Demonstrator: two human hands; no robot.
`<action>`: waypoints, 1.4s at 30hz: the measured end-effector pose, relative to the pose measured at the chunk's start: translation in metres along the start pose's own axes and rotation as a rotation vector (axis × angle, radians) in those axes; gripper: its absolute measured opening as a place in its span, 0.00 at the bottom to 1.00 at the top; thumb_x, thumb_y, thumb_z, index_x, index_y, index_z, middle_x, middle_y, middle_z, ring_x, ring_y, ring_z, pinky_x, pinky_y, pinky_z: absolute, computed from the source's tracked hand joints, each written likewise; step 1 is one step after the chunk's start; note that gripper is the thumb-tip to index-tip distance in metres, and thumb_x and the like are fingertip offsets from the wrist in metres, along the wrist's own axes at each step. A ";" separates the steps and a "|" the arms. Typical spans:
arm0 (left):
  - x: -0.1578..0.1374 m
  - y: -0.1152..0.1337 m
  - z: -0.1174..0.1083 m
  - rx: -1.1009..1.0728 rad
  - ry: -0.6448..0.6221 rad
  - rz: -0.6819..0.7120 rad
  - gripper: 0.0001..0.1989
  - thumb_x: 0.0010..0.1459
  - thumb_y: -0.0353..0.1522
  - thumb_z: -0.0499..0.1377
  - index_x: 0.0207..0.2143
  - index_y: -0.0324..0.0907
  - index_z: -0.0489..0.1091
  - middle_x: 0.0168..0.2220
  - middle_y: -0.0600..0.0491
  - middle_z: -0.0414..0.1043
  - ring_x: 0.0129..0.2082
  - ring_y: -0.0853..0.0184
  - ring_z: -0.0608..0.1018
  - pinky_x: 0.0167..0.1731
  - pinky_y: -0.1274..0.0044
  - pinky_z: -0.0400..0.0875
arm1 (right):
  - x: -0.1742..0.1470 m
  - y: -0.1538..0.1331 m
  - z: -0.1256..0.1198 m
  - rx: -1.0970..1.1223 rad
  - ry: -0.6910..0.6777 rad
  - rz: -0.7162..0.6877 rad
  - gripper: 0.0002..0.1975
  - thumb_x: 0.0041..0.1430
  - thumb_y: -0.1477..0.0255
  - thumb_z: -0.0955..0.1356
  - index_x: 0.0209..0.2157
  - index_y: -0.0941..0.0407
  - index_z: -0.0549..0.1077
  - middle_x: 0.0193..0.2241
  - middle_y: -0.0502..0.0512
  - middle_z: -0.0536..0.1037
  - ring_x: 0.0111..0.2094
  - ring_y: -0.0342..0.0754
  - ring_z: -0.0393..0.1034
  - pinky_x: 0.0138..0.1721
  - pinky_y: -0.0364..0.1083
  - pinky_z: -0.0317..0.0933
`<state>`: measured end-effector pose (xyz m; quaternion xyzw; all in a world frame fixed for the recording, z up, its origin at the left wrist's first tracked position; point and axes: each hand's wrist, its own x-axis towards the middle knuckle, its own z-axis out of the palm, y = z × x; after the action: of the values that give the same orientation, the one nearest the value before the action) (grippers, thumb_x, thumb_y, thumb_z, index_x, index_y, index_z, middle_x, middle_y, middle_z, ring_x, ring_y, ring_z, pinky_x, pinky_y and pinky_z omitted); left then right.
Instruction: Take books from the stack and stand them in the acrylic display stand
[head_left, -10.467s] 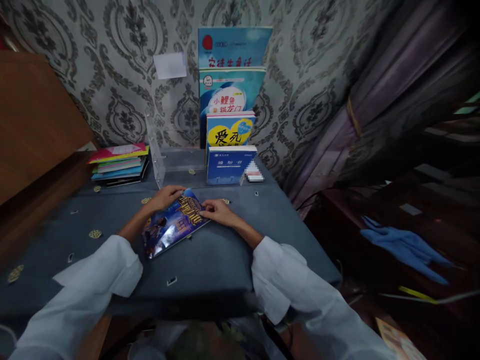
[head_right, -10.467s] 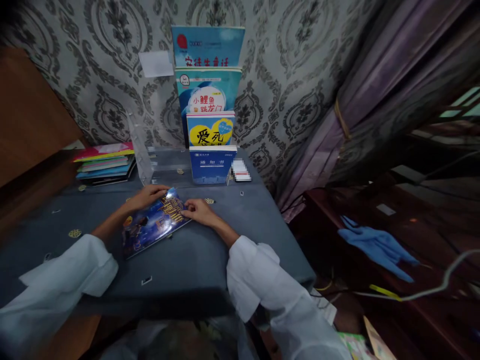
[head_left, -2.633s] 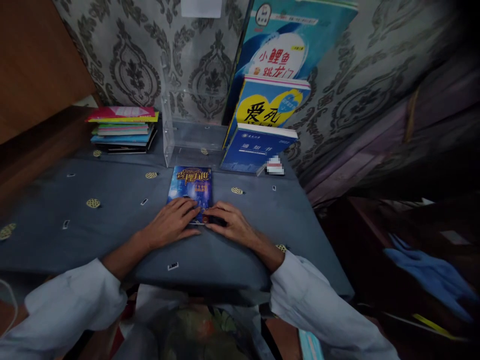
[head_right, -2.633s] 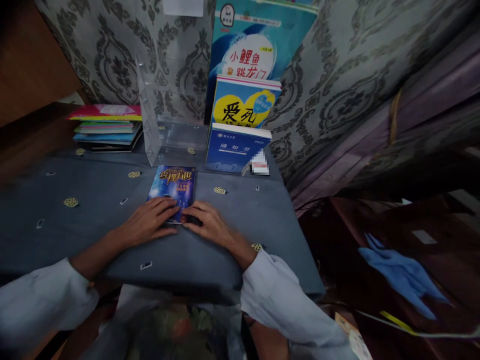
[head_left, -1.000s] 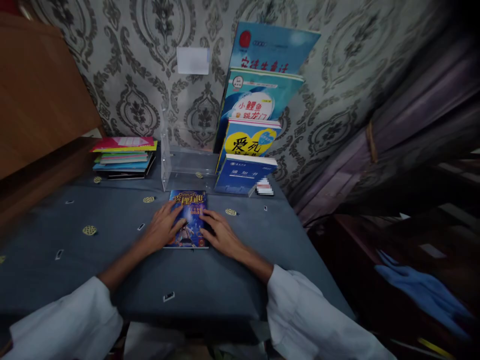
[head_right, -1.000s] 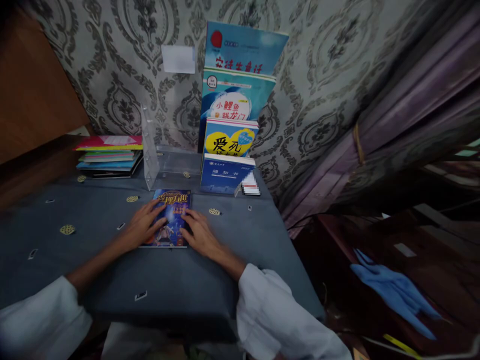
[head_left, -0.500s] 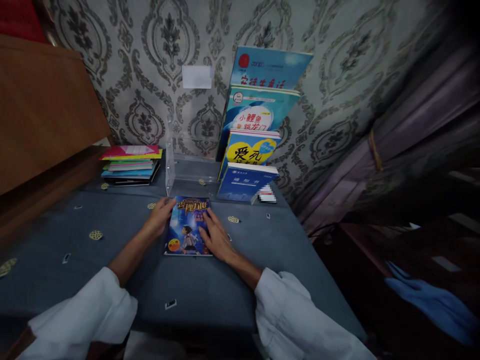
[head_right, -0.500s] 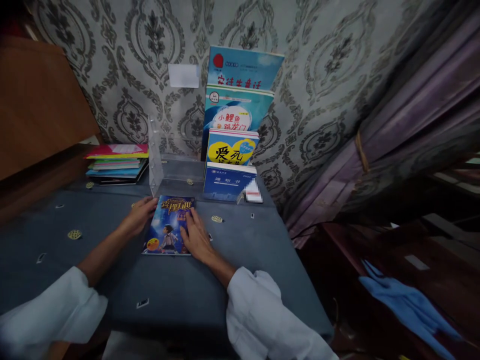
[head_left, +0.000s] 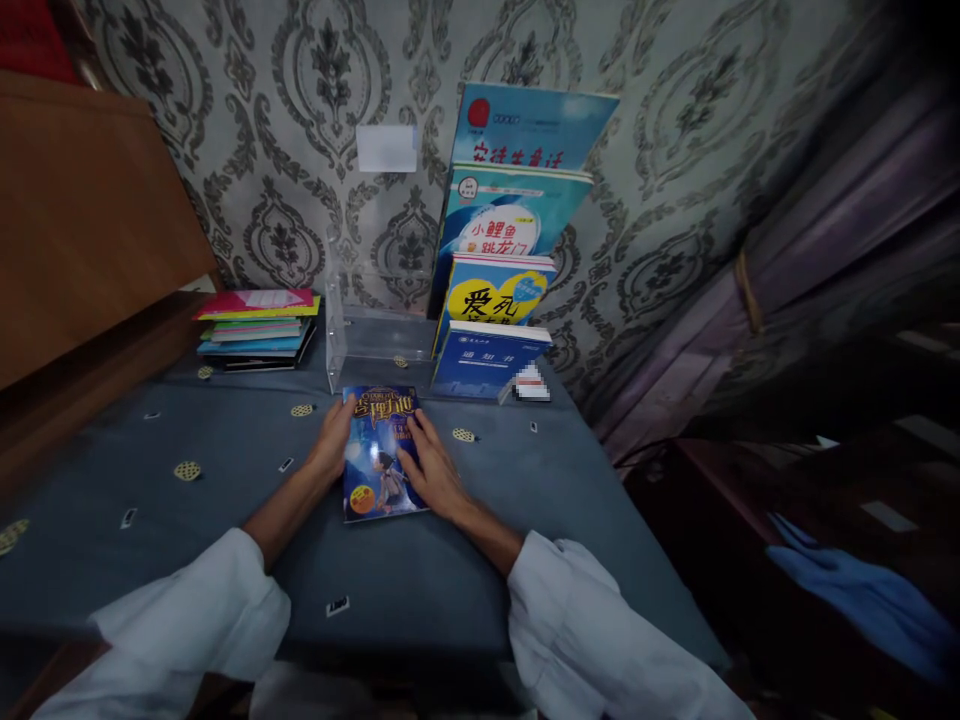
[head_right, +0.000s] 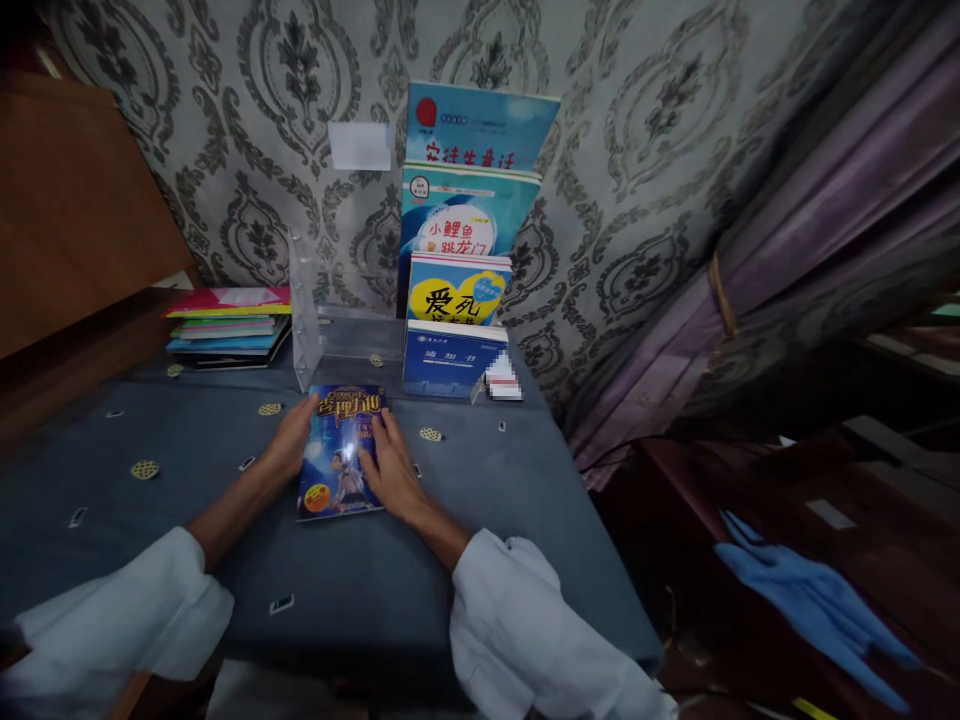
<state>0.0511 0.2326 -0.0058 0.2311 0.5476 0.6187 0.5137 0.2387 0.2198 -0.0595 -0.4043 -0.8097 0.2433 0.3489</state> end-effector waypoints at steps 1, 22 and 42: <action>-0.001 -0.001 -0.001 -0.005 -0.007 0.012 0.16 0.61 0.41 0.63 0.45 0.40 0.73 0.45 0.46 0.80 0.42 0.59 0.83 0.42 0.70 0.78 | 0.000 0.000 -0.001 0.007 -0.002 -0.004 0.33 0.71 0.57 0.60 0.71 0.56 0.53 0.72 0.66 0.50 0.72 0.59 0.45 0.70 0.63 0.48; -0.019 0.005 -0.004 -0.019 -0.070 0.037 0.27 0.52 0.55 0.65 0.37 0.40 0.78 0.31 0.49 0.82 0.32 0.59 0.83 0.33 0.72 0.78 | -0.005 -0.011 0.000 0.127 0.184 0.118 0.34 0.72 0.53 0.56 0.72 0.53 0.51 0.72 0.61 0.51 0.72 0.57 0.44 0.70 0.61 0.45; -0.046 0.021 0.006 -0.007 -0.066 -0.020 0.27 0.56 0.56 0.61 0.39 0.40 0.78 0.30 0.49 0.82 0.33 0.60 0.84 0.32 0.74 0.79 | 0.007 -0.047 -0.016 0.838 0.416 0.463 0.25 0.57 0.48 0.69 0.46 0.53 0.78 0.48 0.55 0.80 0.51 0.55 0.72 0.53 0.52 0.66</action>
<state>0.0646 0.1973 0.0277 0.2443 0.5303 0.6075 0.5385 0.2250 0.2014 -0.0155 -0.4383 -0.4458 0.5318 0.5713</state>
